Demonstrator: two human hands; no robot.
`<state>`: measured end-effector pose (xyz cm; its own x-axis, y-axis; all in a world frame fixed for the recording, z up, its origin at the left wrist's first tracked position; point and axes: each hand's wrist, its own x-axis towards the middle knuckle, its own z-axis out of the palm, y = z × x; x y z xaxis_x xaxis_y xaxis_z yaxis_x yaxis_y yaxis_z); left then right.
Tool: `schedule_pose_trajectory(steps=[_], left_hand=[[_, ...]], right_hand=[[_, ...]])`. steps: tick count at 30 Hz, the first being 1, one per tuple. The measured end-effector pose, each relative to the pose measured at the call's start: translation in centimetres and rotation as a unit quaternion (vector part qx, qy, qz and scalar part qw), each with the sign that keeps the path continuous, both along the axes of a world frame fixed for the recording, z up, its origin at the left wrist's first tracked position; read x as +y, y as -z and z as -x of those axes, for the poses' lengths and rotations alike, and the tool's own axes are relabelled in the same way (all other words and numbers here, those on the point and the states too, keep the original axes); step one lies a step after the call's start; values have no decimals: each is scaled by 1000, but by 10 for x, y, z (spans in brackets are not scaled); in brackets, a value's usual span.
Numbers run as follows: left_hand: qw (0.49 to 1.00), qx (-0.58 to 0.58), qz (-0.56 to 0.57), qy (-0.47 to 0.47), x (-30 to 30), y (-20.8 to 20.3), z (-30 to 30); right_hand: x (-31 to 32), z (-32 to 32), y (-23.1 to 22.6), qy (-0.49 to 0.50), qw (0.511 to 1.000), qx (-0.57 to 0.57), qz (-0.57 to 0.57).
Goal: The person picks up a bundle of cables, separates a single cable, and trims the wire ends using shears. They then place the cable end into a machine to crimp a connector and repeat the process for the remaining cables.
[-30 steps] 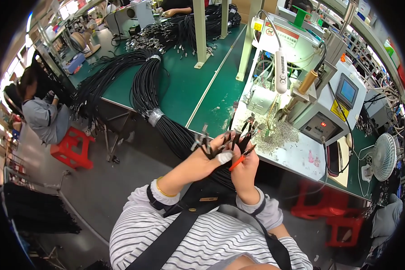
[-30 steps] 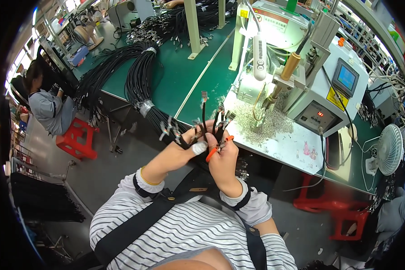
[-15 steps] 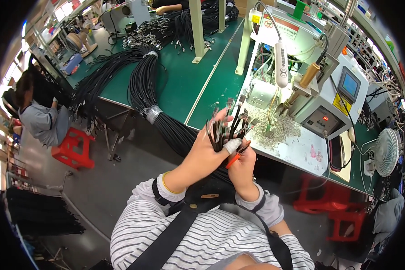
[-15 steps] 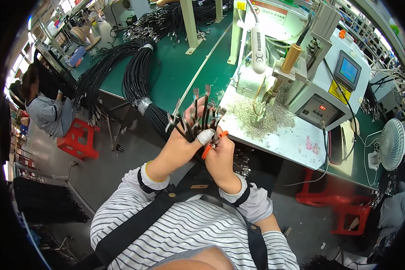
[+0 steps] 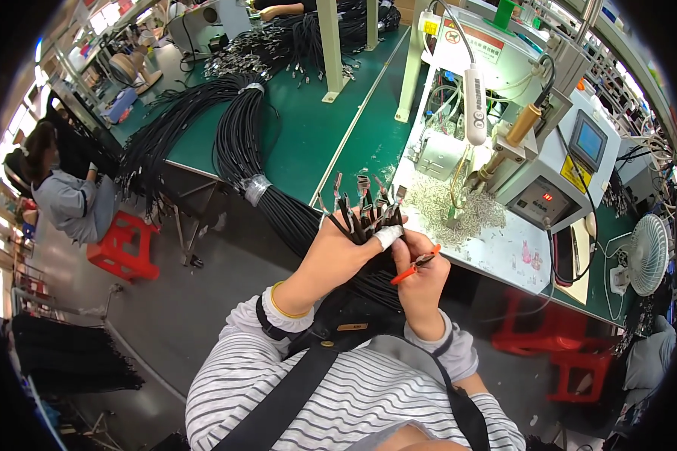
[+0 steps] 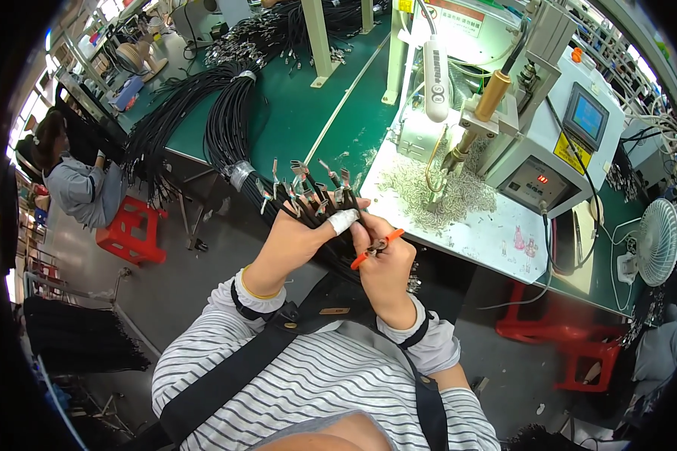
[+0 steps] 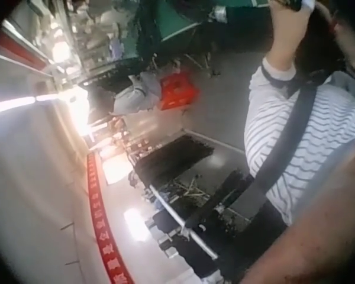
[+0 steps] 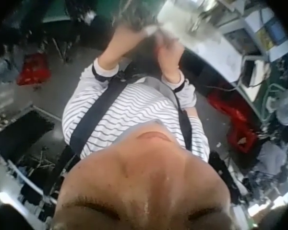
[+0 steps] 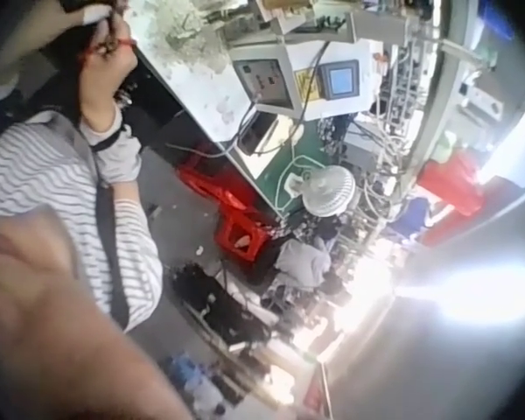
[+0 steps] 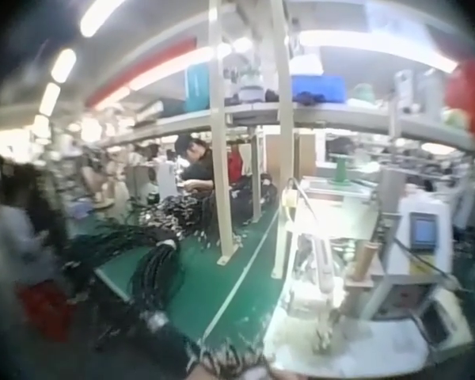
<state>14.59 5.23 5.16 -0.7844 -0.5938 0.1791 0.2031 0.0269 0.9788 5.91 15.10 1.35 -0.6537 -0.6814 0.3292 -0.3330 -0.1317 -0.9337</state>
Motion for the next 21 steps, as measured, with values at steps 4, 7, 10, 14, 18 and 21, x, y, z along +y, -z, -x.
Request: schedule_pose_trajectory(steps=[4, 7, 10, 14, 18, 21], left_hand=[[994, 9, 15, -112, -12, -4, -8], [998, 33, -48, -34, -6, 5, -5], [994, 53, -94, 19, 1, 3, 4], [990, 61, -121, 48, 4, -3, 7], [987, 72, -135, 47, 2, 3, 8], [980, 115, -157, 34, -2, 8, 9]], right_hand=[[-1, -3, -9, 39, 982, -138, 120], [-4, -1, -3, 18, 993, -70, 97], [0, -2, -6, 11, 998, -2, 57], [8, -3, -9, 22, 996, 85, -8], [9, -3, -9, 32, 987, 158, -14], [12, -2, -12, 34, 974, 222, 19]])
